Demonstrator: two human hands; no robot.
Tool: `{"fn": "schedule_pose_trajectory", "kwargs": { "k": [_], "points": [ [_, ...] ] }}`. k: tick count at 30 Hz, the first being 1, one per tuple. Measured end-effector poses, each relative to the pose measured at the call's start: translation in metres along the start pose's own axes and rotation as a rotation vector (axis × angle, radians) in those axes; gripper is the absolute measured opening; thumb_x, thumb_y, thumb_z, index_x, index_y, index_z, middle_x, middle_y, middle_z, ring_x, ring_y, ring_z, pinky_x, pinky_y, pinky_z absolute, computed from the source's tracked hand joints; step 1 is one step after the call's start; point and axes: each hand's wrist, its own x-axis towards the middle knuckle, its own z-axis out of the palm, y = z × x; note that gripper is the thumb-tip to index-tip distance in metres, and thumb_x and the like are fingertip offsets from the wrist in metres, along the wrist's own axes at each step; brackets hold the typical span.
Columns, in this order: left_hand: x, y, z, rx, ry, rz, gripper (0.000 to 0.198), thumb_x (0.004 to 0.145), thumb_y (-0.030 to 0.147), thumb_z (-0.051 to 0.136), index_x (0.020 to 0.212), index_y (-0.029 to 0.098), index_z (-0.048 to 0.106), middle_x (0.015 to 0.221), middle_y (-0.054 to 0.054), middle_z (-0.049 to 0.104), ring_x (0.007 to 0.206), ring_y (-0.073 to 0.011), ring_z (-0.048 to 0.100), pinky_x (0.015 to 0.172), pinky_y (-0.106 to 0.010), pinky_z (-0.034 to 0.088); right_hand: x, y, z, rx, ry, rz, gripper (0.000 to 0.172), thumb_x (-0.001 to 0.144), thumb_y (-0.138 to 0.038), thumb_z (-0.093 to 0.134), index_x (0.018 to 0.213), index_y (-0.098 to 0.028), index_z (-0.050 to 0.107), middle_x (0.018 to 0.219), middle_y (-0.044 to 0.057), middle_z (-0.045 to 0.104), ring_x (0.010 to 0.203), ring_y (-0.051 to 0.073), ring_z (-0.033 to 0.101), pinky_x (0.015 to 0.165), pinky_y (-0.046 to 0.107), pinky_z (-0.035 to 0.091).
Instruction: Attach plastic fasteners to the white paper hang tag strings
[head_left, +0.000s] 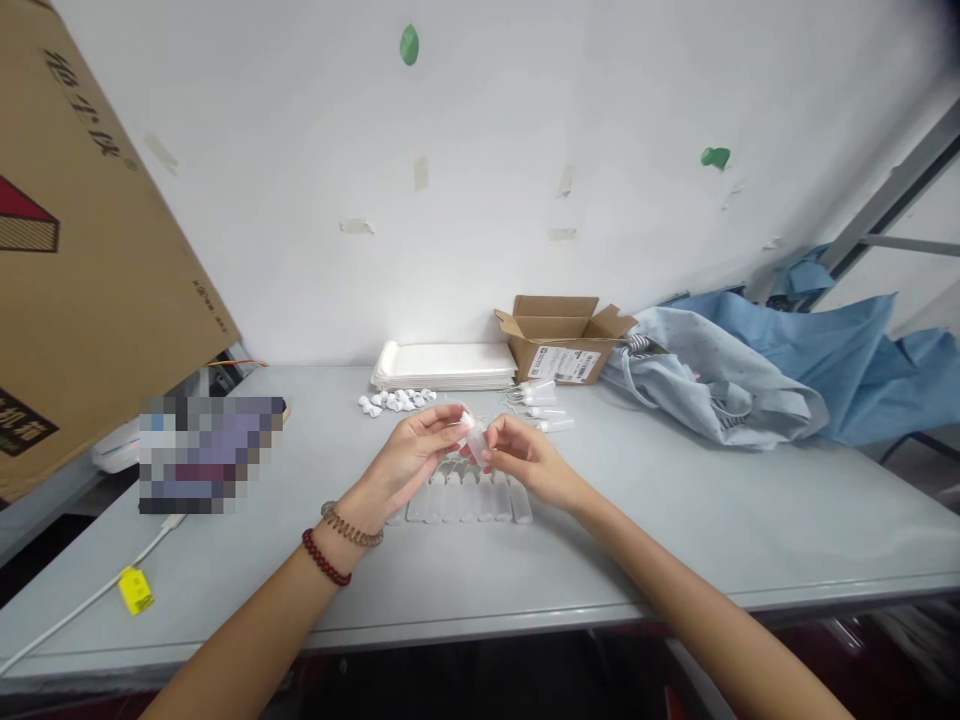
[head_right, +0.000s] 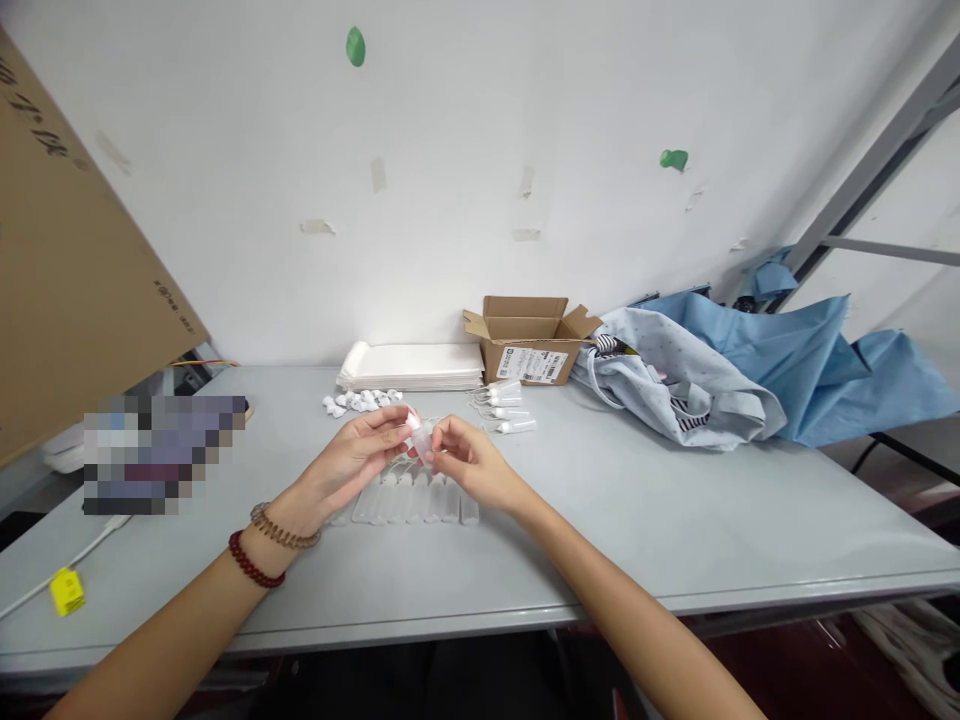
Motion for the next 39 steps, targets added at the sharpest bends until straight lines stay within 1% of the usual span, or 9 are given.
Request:
{"fn": "schedule_pose_trajectory", "kwargs": {
  "k": [2, 7, 11, 18, 21, 24, 28, 35, 39],
  "points": [
    [0.001, 0.000, 0.000, -0.001, -0.013, 0.031, 0.019, 0.071, 0.018, 0.075, 0.089, 0.016, 0.070, 0.092, -0.003, 0.063, 0.084, -0.0131, 0.057, 0.078, -0.026, 0.045, 0.001, -0.002, -0.001, 0.105, -0.008, 0.016, 0.022, 0.080, -0.026, 0.066, 0.079, -0.020, 0.045, 0.080, 0.001, 0.062, 0.074, 0.015, 0.061, 0.070, 0.030, 0.047],
    [0.000, 0.002, -0.002, -0.013, -0.091, 0.041, 0.018, 0.074, 0.019, 0.073, 0.091, 0.017, 0.070, 0.091, -0.002, 0.062, 0.073, -0.0109, 0.056, 0.069, -0.025, 0.047, 0.000, -0.006, -0.002, 0.358, -0.109, 0.128, 0.026, 0.079, -0.024, 0.068, 0.083, -0.021, 0.043, 0.090, 0.005, 0.068, 0.081, 0.017, 0.067, 0.074, 0.029, 0.050],
    [-0.001, 0.002, -0.004, -0.016, -0.112, 0.031, 0.022, 0.073, 0.017, 0.074, 0.095, 0.018, 0.069, 0.089, -0.001, 0.062, 0.077, -0.0109, 0.057, 0.071, -0.023, 0.047, 0.000, -0.005, -0.002, 0.462, -0.111, 0.210, 0.031, 0.076, -0.024, 0.071, 0.086, -0.021, 0.042, 0.091, 0.007, 0.070, 0.084, 0.017, 0.069, 0.075, 0.026, 0.052],
    [-0.002, 0.004, -0.003, 0.013, -0.104, 0.024, 0.025, 0.072, 0.020, 0.074, 0.097, 0.018, 0.070, 0.091, -0.003, 0.064, 0.074, -0.0125, 0.059, 0.072, -0.027, 0.047, 0.000, -0.007, -0.002, 0.445, -0.085, 0.223, 0.030, 0.075, -0.024, 0.071, 0.084, -0.021, 0.043, 0.091, 0.005, 0.069, 0.081, 0.016, 0.069, 0.077, 0.029, 0.052],
    [-0.004, 0.008, -0.001, 0.030, -0.119, 0.035, 0.022, 0.075, 0.022, 0.072, 0.096, 0.018, 0.069, 0.092, -0.003, 0.064, 0.073, -0.0128, 0.058, 0.074, -0.029, 0.046, 0.000, -0.008, -0.003, 0.422, -0.075, 0.233, 0.030, 0.074, -0.025, 0.072, 0.083, -0.021, 0.044, 0.091, 0.005, 0.069, 0.080, 0.017, 0.068, 0.078, 0.031, 0.052],
    [-0.005, 0.010, 0.000, 0.070, -0.149, 0.063, 0.014, 0.078, 0.024, 0.068, 0.090, 0.016, 0.069, 0.087, -0.003, 0.062, 0.068, -0.0123, 0.057, 0.073, -0.030, 0.045, 0.000, -0.008, -0.002, 0.420, -0.106, 0.217, 0.028, 0.075, -0.024, 0.071, 0.082, -0.020, 0.044, 0.088, 0.005, 0.069, 0.079, 0.016, 0.067, 0.078, 0.030, 0.052],
    [-0.004, 0.009, -0.002, 0.098, -0.115, 0.067, 0.011, 0.075, 0.023, 0.072, 0.083, 0.016, 0.069, 0.079, -0.002, 0.061, 0.072, -0.0121, 0.056, 0.073, -0.027, 0.043, 0.000, -0.008, -0.001, 0.427, -0.158, 0.181, 0.025, 0.077, -0.023, 0.069, 0.083, -0.020, 0.044, 0.088, 0.006, 0.068, 0.079, 0.016, 0.066, 0.072, 0.029, 0.052],
    [-0.003, 0.010, -0.006, 0.104, -0.101, 0.061, 0.024, 0.072, 0.020, 0.074, 0.096, 0.018, 0.069, 0.091, -0.003, 0.066, 0.085, -0.0134, 0.058, 0.080, -0.024, 0.043, 0.000, -0.007, -0.003, 0.469, -0.124, 0.209, 0.028, 0.075, -0.025, 0.070, 0.084, -0.020, 0.044, 0.085, 0.006, 0.067, 0.070, 0.014, 0.063, 0.064, 0.026, 0.051],
    [-0.006, 0.013, -0.004, 0.108, -0.098, 0.072, 0.036, 0.073, 0.020, 0.074, 0.107, 0.021, 0.064, 0.098, -0.004, 0.066, 0.088, -0.0152, 0.060, 0.082, -0.028, 0.044, 0.001, -0.006, -0.004, 0.470, -0.106, 0.226, 0.028, 0.076, -0.026, 0.069, 0.084, -0.021, 0.043, 0.088, 0.007, 0.068, 0.069, 0.014, 0.061, 0.059, 0.025, 0.049]
  ]
}}
